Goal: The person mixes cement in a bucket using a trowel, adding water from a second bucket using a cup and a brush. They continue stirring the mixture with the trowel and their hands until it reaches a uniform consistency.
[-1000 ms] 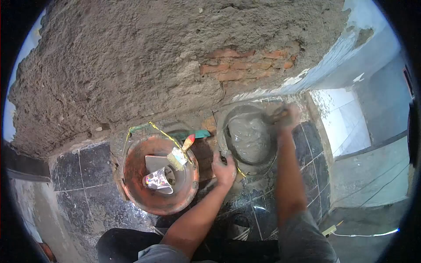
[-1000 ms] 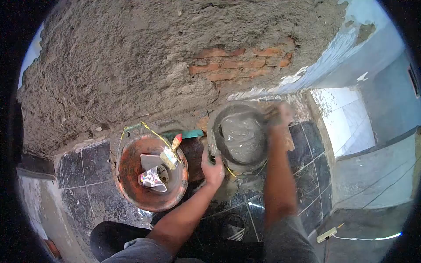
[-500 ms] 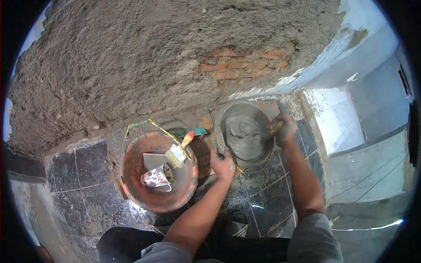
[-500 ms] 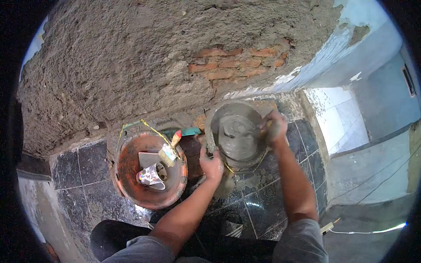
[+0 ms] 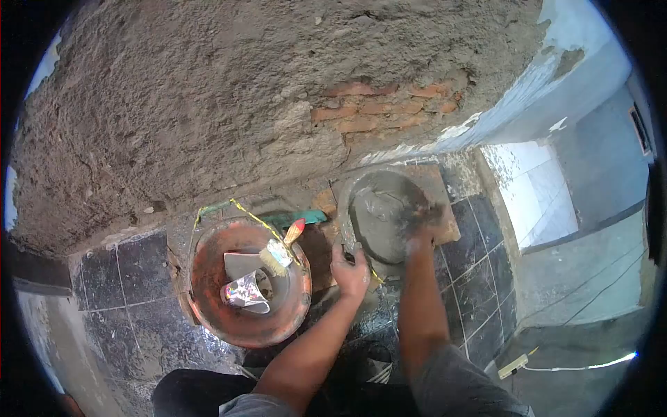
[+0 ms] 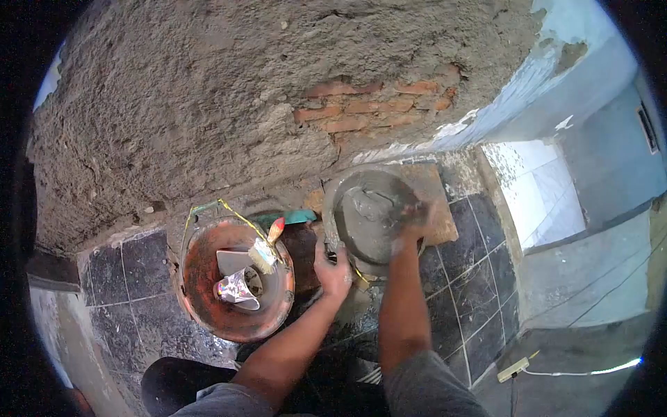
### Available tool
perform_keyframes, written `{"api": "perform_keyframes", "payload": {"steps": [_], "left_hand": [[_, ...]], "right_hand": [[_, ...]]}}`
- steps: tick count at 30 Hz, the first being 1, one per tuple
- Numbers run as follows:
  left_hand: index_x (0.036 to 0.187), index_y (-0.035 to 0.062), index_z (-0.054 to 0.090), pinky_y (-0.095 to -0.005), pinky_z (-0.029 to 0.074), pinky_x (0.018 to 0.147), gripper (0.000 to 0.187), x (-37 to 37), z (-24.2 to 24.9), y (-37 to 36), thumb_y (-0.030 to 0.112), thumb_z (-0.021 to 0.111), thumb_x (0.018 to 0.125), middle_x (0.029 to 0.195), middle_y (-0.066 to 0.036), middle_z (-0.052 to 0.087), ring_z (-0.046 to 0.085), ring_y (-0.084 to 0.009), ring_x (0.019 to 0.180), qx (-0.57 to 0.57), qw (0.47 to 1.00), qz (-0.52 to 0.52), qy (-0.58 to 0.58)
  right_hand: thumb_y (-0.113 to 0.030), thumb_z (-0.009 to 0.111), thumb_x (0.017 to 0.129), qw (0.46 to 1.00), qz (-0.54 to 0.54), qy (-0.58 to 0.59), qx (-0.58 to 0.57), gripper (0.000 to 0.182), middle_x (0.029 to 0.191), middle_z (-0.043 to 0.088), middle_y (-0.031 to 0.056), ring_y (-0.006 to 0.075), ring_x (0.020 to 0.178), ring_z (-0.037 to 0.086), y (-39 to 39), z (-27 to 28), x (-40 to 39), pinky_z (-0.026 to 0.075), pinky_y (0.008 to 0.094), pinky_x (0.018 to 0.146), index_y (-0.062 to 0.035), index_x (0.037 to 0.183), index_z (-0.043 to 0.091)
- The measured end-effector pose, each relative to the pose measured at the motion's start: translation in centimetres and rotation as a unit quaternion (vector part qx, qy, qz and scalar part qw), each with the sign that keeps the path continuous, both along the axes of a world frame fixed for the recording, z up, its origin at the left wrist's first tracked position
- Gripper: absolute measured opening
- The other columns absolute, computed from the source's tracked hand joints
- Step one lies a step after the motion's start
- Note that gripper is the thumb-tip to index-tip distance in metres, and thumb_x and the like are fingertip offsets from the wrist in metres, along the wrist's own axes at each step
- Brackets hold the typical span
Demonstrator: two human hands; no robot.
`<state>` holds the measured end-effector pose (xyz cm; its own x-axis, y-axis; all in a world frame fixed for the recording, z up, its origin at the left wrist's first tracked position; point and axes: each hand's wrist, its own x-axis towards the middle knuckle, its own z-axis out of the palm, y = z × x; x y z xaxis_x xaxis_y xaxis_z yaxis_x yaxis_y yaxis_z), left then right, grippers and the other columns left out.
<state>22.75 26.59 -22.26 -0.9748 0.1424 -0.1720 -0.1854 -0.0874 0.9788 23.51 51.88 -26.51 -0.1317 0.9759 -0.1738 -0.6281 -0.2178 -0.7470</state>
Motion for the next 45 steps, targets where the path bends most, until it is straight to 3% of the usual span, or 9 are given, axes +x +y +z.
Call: {"api": "perform_keyframes", "payload": {"steps": [6, 15, 19, 25, 26, 29, 34, 37, 45], "left_hand": [[0.133, -0.0061, 0.053, -0.0360, 0.044, 0.101, 0.046, 0.1, -0.2, -0.2, 0.003, 0.063, 0.089, 0.120, -0.017, 0.066, 0.061, -0.0252, 0.111, 0.015, 1.000, 0.001, -0.012], [0.125, -0.0041, 0.057, -0.0331, 0.048, 0.092, 0.037, -0.1, -1.9, -0.3, 0.001, 0.062, 0.088, 0.109, -0.011, 0.068, 0.063, -0.0196, 0.099, 0.015, 1.000, -0.004, 0.005], [0.125, -0.0037, 0.057, -0.0327, 0.049, 0.091, 0.038, -0.2, -3.0, 0.3, 0.004, 0.064, 0.089, 0.108, -0.011, 0.068, 0.063, -0.0187, 0.099, 0.028, 0.999, 0.011, 0.023], [0.132, -0.0039, 0.054, -0.0338, 0.047, 0.096, 0.046, 0.0, -2.4, 0.3, 0.007, 0.066, 0.090, 0.114, -0.014, 0.067, 0.062, -0.0201, 0.105, -0.006, 1.000, 0.007, 0.025], [0.133, -0.0039, 0.054, -0.0339, 0.046, 0.097, 0.047, 0.1, -2.1, 0.4, 0.007, 0.066, 0.090, 0.116, -0.015, 0.067, 0.062, -0.0204, 0.106, -0.004, 0.999, 0.017, 0.029], [0.133, -0.0039, 0.054, -0.0344, 0.045, 0.098, 0.047, 0.1, -1.1, 0.2, 0.007, 0.067, 0.089, 0.117, -0.015, 0.066, 0.061, -0.0218, 0.107, 0.006, 1.000, 0.024, 0.009], [0.133, -0.0037, 0.054, -0.0348, 0.045, 0.099, 0.047, 0.3, -0.9, 0.3, 0.004, 0.066, 0.088, 0.117, -0.015, 0.066, 0.061, -0.0227, 0.107, 0.002, 1.000, 0.020, -0.013], [0.132, -0.0058, 0.054, -0.0346, 0.045, 0.099, 0.046, 0.1, -0.1, 0.0, 0.003, 0.065, 0.088, 0.118, -0.015, 0.066, 0.061, -0.0225, 0.108, 0.017, 1.000, 0.011, -0.018], [0.134, -0.0065, 0.052, -0.0355, 0.047, 0.099, 0.048, -1.2, -2.6, -0.6, 0.006, 0.066, 0.090, 0.120, -0.016, 0.066, 0.063, -0.0225, 0.109, 0.029, 0.997, -0.066, 0.040]], "right_hand": [[-0.029, 0.057, 0.088, 0.990, -0.021, -0.109, -0.082, 0.023, 0.075, 0.056, 0.0082, 0.0249, 0.062, 0.059, -6.6, 7.6, 4.2, 0.052, 0.0408, 0.058, -0.0064, 0.085, 0.058], [-0.019, 0.057, 0.082, 0.876, 0.257, -0.343, 0.222, 0.019, 0.060, 0.053, 0.0115, 0.0243, 0.051, 0.054, -5.2, 19.5, 1.2, 0.047, 0.0369, 0.051, -0.0042, 0.072, 0.054], [-0.019, 0.056, 0.083, 0.921, 0.156, -0.263, 0.241, 0.018, 0.060, 0.056, 0.0108, 0.0249, 0.049, 0.053, -1.6, 23.5, -0.6, 0.047, 0.0368, 0.052, -0.0056, 0.070, 0.055], [-0.021, 0.060, 0.085, 0.980, 0.110, -0.132, 0.101, 0.019, 0.067, 0.057, 0.0084, 0.0204, 0.058, 0.056, -1.9, 11.9, -2.8, 0.047, 0.0355, 0.054, -0.0038, 0.077, 0.060], [-0.023, 0.060, 0.086, 0.938, 0.038, -0.220, 0.264, 0.020, 0.071, 0.057, 0.0086, 0.0209, 0.060, 0.057, -2.2, 6.9, -3.0, 0.048, 0.0360, 0.055, -0.0035, 0.082, 0.060], [-0.026, 0.061, 0.088, 0.953, 0.098, -0.181, 0.221, 0.023, 0.075, 0.056, 0.0090, 0.0221, 0.061, 0.057, -3.3, 3.6, -0.7, 0.050, 0.0369, 0.057, -0.0029, 0.090, 0.061], [-0.014, 0.055, 0.082, 0.931, 0.244, -0.240, 0.125, 0.013, 0.066, 0.054, 0.0124, 0.0238, 0.051, 0.053, -5.0, 15.4, 2.7, 0.056, 0.0404, 0.073, -0.0038, 0.074, 0.057], [-0.026, 0.059, 0.083, 0.817, 0.337, -0.315, 0.347, 0.026, 0.065, 0.059, 0.0098, 0.0225, 0.053, 0.055, -1.8, 20.6, 3.7, 0.050, 0.0382, 0.057, -0.0015, 0.075, 0.058], [-0.021, 0.055, 0.085, 0.904, 0.223, -0.103, 0.350, 0.021, 0.063, 0.056, 0.0109, 0.0218, 0.058, 0.058, 1.8, 18.3, 5.8, 0.052, 0.0374, 0.063, -0.0024, 0.075, 0.054]]}}
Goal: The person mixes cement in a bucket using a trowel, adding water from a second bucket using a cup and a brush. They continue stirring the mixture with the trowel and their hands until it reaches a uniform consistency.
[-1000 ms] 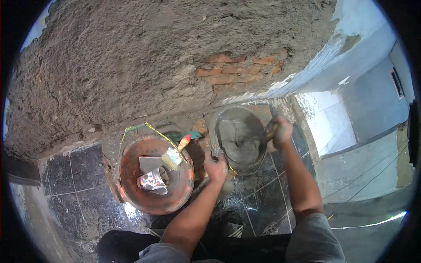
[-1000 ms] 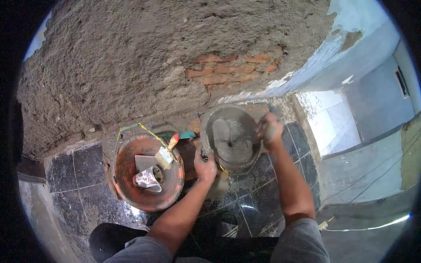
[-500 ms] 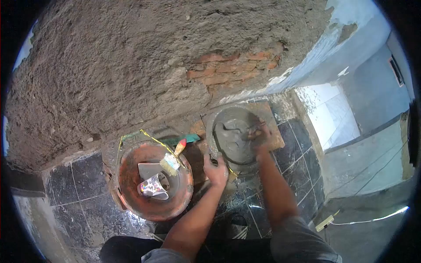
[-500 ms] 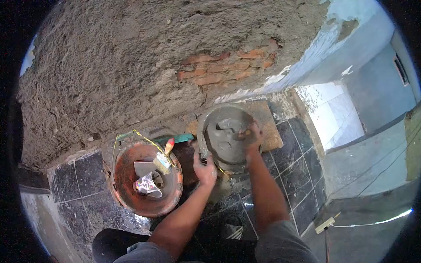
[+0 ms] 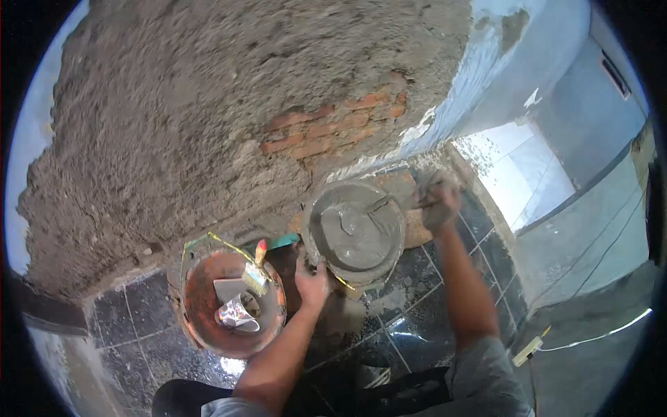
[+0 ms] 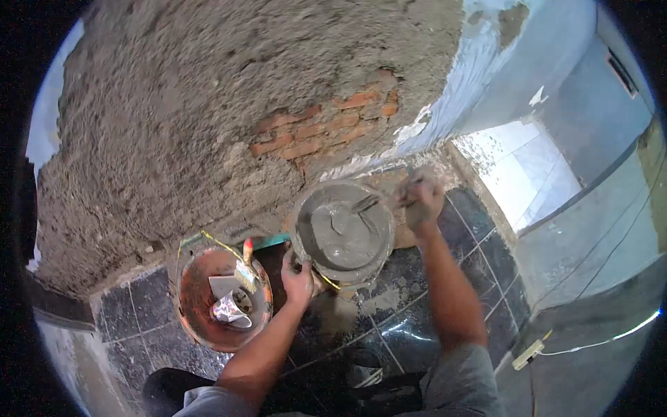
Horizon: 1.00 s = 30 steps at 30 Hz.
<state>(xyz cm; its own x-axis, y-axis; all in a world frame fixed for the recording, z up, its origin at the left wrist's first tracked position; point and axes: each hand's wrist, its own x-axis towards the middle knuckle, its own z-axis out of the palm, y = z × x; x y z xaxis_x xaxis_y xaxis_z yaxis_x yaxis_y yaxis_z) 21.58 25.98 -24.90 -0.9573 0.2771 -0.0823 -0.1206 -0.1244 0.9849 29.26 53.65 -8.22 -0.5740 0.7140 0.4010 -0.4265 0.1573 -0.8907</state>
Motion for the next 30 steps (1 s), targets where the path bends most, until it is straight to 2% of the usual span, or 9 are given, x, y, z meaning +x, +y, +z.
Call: {"api": "perform_keyframes", "payload": {"steps": [3, 7, 10, 14, 16, 20, 26, 27, 30], "left_hand": [[0.136, -0.0078, 0.050, -0.0365, 0.046, 0.101, 0.049, 0.0, -0.1, -0.4, 0.006, 0.064, 0.092, 0.125, -0.019, 0.063, 0.061, -0.0241, 0.114, -0.018, 0.999, -0.028, -0.010], [0.137, -0.0072, 0.048, -0.0362, 0.044, 0.102, 0.047, 1.3, -1.5, 0.5, 0.015, 0.061, 0.097, 0.125, -0.018, 0.062, 0.059, -0.0250, 0.113, -0.083, 0.991, 0.047, 0.092], [0.139, -0.0059, 0.048, -0.0356, 0.043, 0.102, 0.047, 4.8, -0.3, 1.0, 0.023, 0.056, 0.103, 0.123, -0.016, 0.060, 0.057, -0.0243, 0.111, -0.001, 0.979, 0.076, -0.190], [0.137, -0.0050, 0.050, -0.0305, 0.044, 0.098, 0.046, 12.8, 2.0, 3.3, 0.028, 0.052, 0.106, 0.121, -0.011, 0.059, 0.054, -0.0189, 0.110, -0.003, 0.982, 0.089, -0.165], [0.136, -0.0052, 0.053, -0.0319, 0.043, 0.099, 0.045, 16.2, -3.0, 3.9, 0.029, 0.052, 0.107, 0.123, -0.011, 0.059, 0.055, -0.0206, 0.109, 0.116, 0.913, 0.158, -0.357], [0.132, -0.0053, 0.056, -0.0334, 0.043, 0.101, 0.048, 18.2, -4.7, 1.1, 0.032, 0.059, 0.102, 0.126, -0.014, 0.061, 0.056, -0.0217, 0.111, -0.152, 0.958, -0.138, -0.202], [0.128, -0.0088, 0.056, -0.0390, 0.047, 0.100, 0.053, 13.9, -6.0, -1.1, 0.030, 0.069, 0.094, 0.123, -0.022, 0.066, 0.062, -0.0291, 0.115, -0.201, 0.929, -0.296, -0.092], [0.121, -0.0031, 0.061, -0.0366, 0.049, 0.097, 0.034, 13.5, -6.3, -1.2, 0.016, 0.065, 0.093, 0.117, -0.014, 0.069, 0.063, -0.0227, 0.110, -0.276, 0.923, -0.266, 0.047], [0.130, -0.0059, 0.057, -0.0389, 0.047, 0.101, 0.054, 11.2, -2.8, -0.1, 0.027, 0.072, 0.089, 0.123, -0.021, 0.067, 0.063, -0.0292, 0.116, -0.326, 0.895, -0.303, -0.026]], "right_hand": [[-0.017, 0.055, 0.086, 0.996, 0.013, -0.041, -0.084, 0.015, 0.066, 0.057, 0.0113, 0.0219, 0.061, 0.059, 1.0, -8.9, 0.8, 0.052, 0.0376, 0.064, -0.0028, 0.081, 0.055], [-0.012, 0.054, 0.084, 0.994, 0.054, -0.052, -0.079, 0.009, 0.068, 0.058, 0.0115, 0.0219, 0.061, 0.058, -1.4, -4.4, 1.2, 0.052, 0.0375, 0.064, -0.0029, 0.082, 0.055], [-0.014, 0.054, 0.082, 0.990, 0.062, -0.001, -0.124, 0.013, 0.064, 0.057, 0.0119, 0.0227, 0.059, 0.057, 0.3, -0.3, 1.9, 0.053, 0.0381, 0.068, -0.0017, 0.078, 0.054], [-0.017, 0.055, 0.080, 0.994, 0.037, 0.027, -0.102, 0.017, 0.060, 0.055, 0.0116, 0.0222, 0.059, 0.057, 1.3, -0.6, 1.9, 0.053, 0.0365, 0.065, -0.0022, 0.071, 0.053], [-0.017, 0.055, 0.079, 0.993, 0.004, -0.034, -0.109, 0.018, 0.061, 0.055, 0.0115, 0.0215, 0.059, 0.057, 1.4, -4.6, 0.9, 0.052, 0.0363, 0.063, -0.0019, 0.069, 0.053], [-0.015, 0.055, 0.077, 0.989, 0.013, -0.076, -0.127, 0.017, 0.064, 0.058, 0.0122, 0.0200, 0.060, 0.058, -0.6, -3.4, 0.8, 0.053, 0.0359, 0.065, -0.0014, 0.067, 0.053], [-0.011, 0.053, 0.073, 0.989, 0.110, 0.064, -0.075, 0.011, 0.068, 0.060, 0.0134, 0.0198, 0.062, 0.058, 2.8, 0.1, 5.1, 0.050, 0.0341, 0.063, 0.0001, 0.072, 0.054], [-0.011, 0.053, 0.073, 0.988, 0.117, 0.053, -0.083, 0.011, 0.068, 0.060, 0.0136, 0.0203, 0.062, 0.059, 2.5, -0.7, 5.7, 0.050, 0.0343, 0.064, 0.0003, 0.073, 0.054], [-0.011, 0.053, 0.070, 0.986, 0.102, 0.012, -0.135, 0.011, 0.073, 0.062, 0.0138, 0.0229, 0.069, 0.059, 2.1, -4.6, 7.1, 0.050, 0.0355, 0.072, 0.0000, 0.073, 0.053]]}}
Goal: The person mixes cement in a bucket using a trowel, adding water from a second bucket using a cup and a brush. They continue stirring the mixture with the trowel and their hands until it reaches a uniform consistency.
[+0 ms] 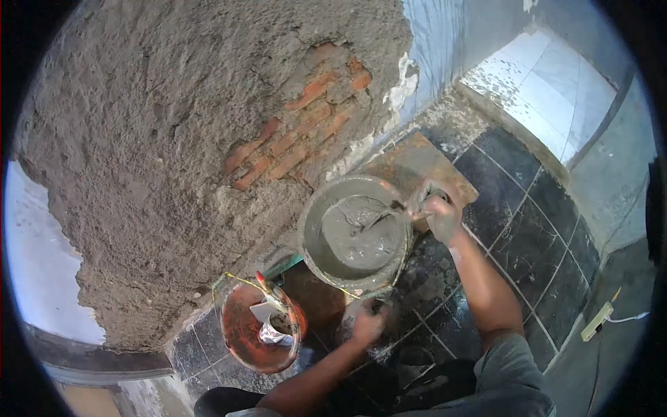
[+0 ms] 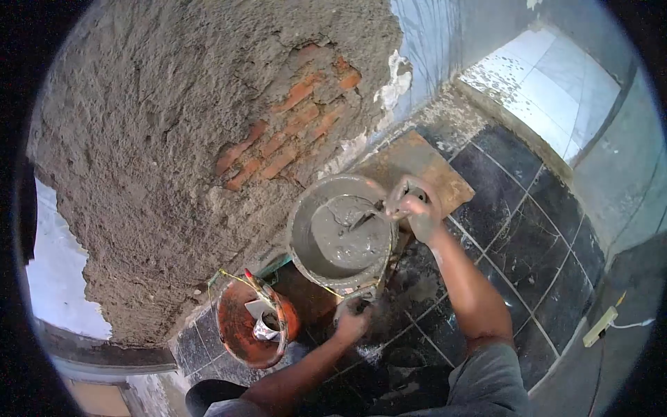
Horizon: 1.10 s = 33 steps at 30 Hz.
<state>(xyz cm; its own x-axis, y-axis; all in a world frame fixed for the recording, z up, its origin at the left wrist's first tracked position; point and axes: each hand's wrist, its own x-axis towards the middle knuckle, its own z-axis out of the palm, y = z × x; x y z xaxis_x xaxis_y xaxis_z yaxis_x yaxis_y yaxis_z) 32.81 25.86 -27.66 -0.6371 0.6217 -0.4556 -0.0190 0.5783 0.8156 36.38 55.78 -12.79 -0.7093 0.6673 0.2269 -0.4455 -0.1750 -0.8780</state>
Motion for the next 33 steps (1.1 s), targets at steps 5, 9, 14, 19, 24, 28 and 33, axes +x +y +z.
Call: {"api": "perform_keyframes", "payload": {"steps": [5, 9, 14, 19, 24, 28, 33], "left_hand": [[0.127, -0.0043, 0.058, -0.0381, 0.047, 0.099, 0.047, -1.3, 1.0, -0.3, 0.021, 0.072, 0.090, 0.121, -0.014, 0.068, 0.063, -0.0257, 0.110, 0.070, 0.992, 0.005, -0.100], [0.119, -0.0031, 0.063, -0.0347, 0.049, 0.094, 0.033, -1.0, -2.5, -2.0, 0.007, 0.068, 0.088, 0.115, -0.010, 0.069, 0.063, -0.0192, 0.104, 0.122, 0.992, 0.029, -0.018], [0.125, -0.0042, 0.060, -0.0361, 0.046, 0.098, 0.044, -2.2, -3.3, -2.7, 0.017, 0.073, 0.089, 0.119, -0.013, 0.068, 0.062, -0.0215, 0.106, 0.143, 0.985, 0.031, -0.088], [0.125, -0.0034, 0.062, -0.0369, 0.047, 0.096, 0.046, -2.8, -4.2, -2.7, 0.020, 0.073, 0.087, 0.121, -0.016, 0.069, 0.065, -0.0252, 0.108, 0.132, 0.988, 0.061, -0.056], [0.125, -0.0026, 0.062, -0.0377, 0.046, 0.098, 0.047, -3.0, -2.9, -2.6, 0.024, 0.073, 0.088, 0.120, -0.020, 0.069, 0.064, -0.0299, 0.113, 0.067, 0.996, 0.052, -0.029], [0.124, -0.0045, 0.062, -0.0352, 0.045, 0.099, 0.043, -2.4, 1.1, -1.5, 0.018, 0.070, 0.088, 0.121, -0.019, 0.068, 0.062, -0.0255, 0.111, 0.084, 0.993, 0.075, -0.040], [0.123, -0.0042, 0.063, -0.0369, 0.046, 0.098, 0.045, -2.0, -1.7, -1.9, 0.019, 0.073, 0.086, 0.119, -0.018, 0.069, 0.064, -0.0273, 0.110, 0.070, 0.995, 0.070, -0.028]], "right_hand": [[-0.016, 0.055, 0.064, 0.998, -0.025, 0.008, -0.059, 0.018, 0.083, 0.062, 0.0107, 0.0235, 0.084, 0.060, -1.2, -1.0, 1.9, 0.047, 0.0340, 0.074, -0.0015, 0.073, 0.051], [-0.017, 0.057, 0.059, 0.985, 0.042, -0.066, 0.154, 0.021, 0.090, 0.061, 0.0105, 0.0249, 0.102, 0.059, -2.9, 0.3, 3.9, 0.045, 0.0352, 0.085, -0.0043, 0.074, 0.051], [-0.014, 0.061, 0.061, 0.983, 0.050, -0.117, 0.133, 0.023, 0.102, 0.066, 0.0112, 0.0277, 0.113, 0.060, -3.8, -1.4, 7.7, 0.045, 0.0412, 0.099, -0.0033, 0.079, 0.053], [-0.008, 0.067, 0.068, 0.902, 0.015, -0.342, 0.263, 0.024, 0.108, 0.068, 0.0143, 0.0279, 0.110, 0.064, -3.6, 0.3, 12.2, 0.048, 0.0399, 0.096, -0.0021, 0.089, 0.057], [-0.017, 0.073, 0.073, 0.711, -0.004, -0.490, 0.505, 0.045, 0.106, 0.067, 0.0234, 0.0381, 0.098, 0.068, -5.3, 3.8, 9.0, 0.054, 0.0435, 0.087, -0.0058, 0.116, 0.062], [-0.016, 0.066, 0.082, 0.553, 0.065, -0.499, 0.664, 0.057, 0.097, 0.068, 0.0224, 0.0347, 0.083, 0.071, -5.3, 0.2, 7.5, 0.057, 0.0458, 0.069, -0.0153, 0.139, 0.056], [-0.018, 0.062, 0.088, 0.510, 0.080, -0.530, 0.672, 0.058, 0.088, 0.067, 0.0192, 0.0347, 0.074, 0.071, -5.9, -0.2, 8.2, 0.056, 0.0464, 0.062, -0.0196, 0.145, 0.050]]}}
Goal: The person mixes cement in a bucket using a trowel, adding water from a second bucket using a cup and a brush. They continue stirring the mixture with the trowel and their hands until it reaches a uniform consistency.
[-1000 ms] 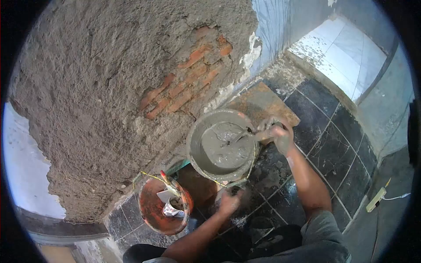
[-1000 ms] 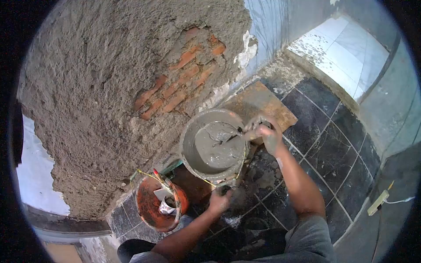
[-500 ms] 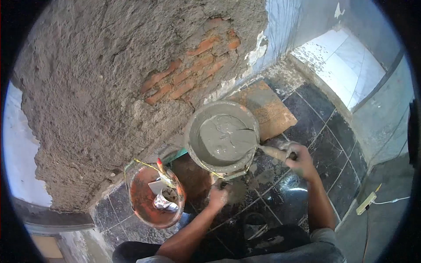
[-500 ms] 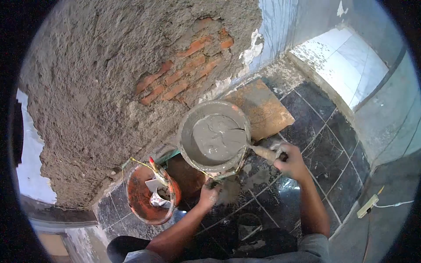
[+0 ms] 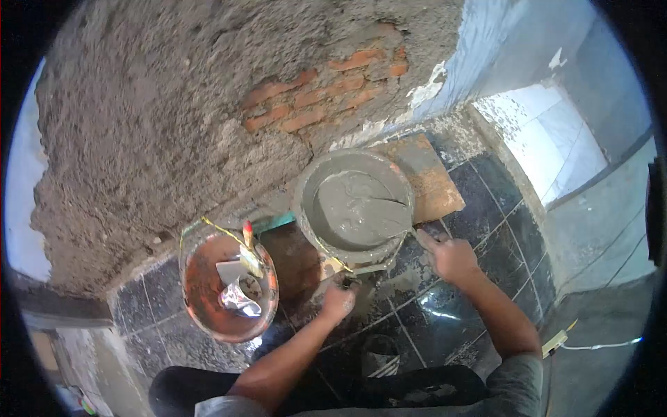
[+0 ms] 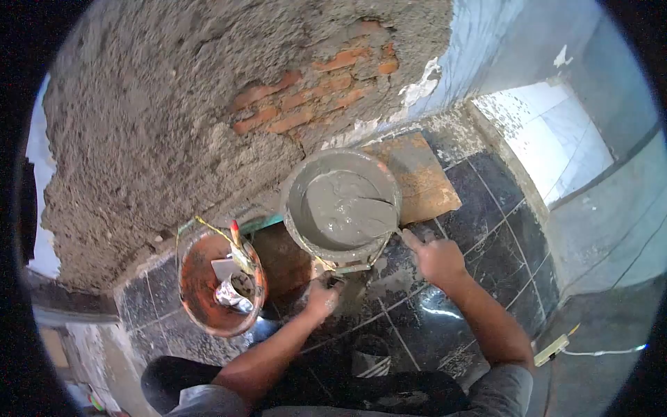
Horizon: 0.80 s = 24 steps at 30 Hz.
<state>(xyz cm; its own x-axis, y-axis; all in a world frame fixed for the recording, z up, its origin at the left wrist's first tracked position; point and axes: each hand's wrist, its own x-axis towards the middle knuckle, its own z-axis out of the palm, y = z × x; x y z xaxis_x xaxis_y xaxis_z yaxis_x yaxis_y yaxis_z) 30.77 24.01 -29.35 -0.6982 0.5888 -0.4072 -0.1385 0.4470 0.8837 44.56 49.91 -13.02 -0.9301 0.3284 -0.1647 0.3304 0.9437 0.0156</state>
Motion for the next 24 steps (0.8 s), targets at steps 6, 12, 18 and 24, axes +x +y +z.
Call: {"api": "perform_keyframes", "payload": {"steps": [6, 12, 18, 24], "left_hand": [[0.126, -0.0077, 0.060, -0.0365, 0.047, 0.098, 0.052, -0.5, 0.9, -0.2, 0.023, 0.074, 0.086, 0.121, -0.021, 0.068, 0.064, -0.0281, 0.111, -0.034, 0.999, 0.019, -0.010], [0.123, -0.0066, 0.060, -0.0378, 0.048, 0.092, 0.048, -1.2, 2.6, 0.1, 0.020, 0.074, 0.086, 0.114, -0.020, 0.069, 0.064, -0.0277, 0.106, -0.018, 0.997, 0.046, -0.060], [0.121, 0.0015, 0.064, -0.0462, 0.051, 0.090, 0.047, -1.5, 3.3, 0.3, 0.033, 0.069, 0.087, 0.108, -0.027, 0.070, 0.065, -0.0431, 0.106, -0.041, 0.998, 0.042, -0.030], [0.118, -0.0036, 0.064, -0.0444, 0.050, 0.091, 0.053, -0.2, -2.2, 0.8, 0.035, 0.073, 0.084, 0.110, -0.027, 0.070, 0.066, -0.0407, 0.107, -0.072, 0.997, 0.003, -0.008]], "right_hand": [[-0.021, 0.063, 0.089, 0.999, -0.020, -0.039, 0.023, 0.059, 0.093, 0.067, 0.0206, 0.0386, 0.073, 0.070, -0.8, 2.1, 3.1, 0.057, 0.0492, 0.062, -0.0218, 0.146, 0.047], [-0.020, 0.064, 0.086, 0.998, -0.048, -0.028, 0.039, 0.061, 0.094, 0.067, 0.0187, 0.0401, 0.076, 0.069, -2.0, 4.1, 7.8, 0.057, 0.0486, 0.064, -0.0255, 0.145, 0.049], [-0.015, 0.066, 0.085, 0.987, -0.098, -0.098, 0.085, 0.061, 0.090, 0.066, 0.0150, 0.0373, 0.076, 0.069, -3.9, 12.2, 8.7, 0.056, 0.0496, 0.065, -0.0282, 0.143, 0.053], [-0.012, 0.064, 0.086, 0.982, -0.012, -0.007, 0.188, 0.053, 0.088, 0.065, 0.0112, 0.0311, 0.072, 0.067, -2.2, 17.1, 2.5, 0.053, 0.0442, 0.061, -0.0299, 0.135, 0.060]]}}
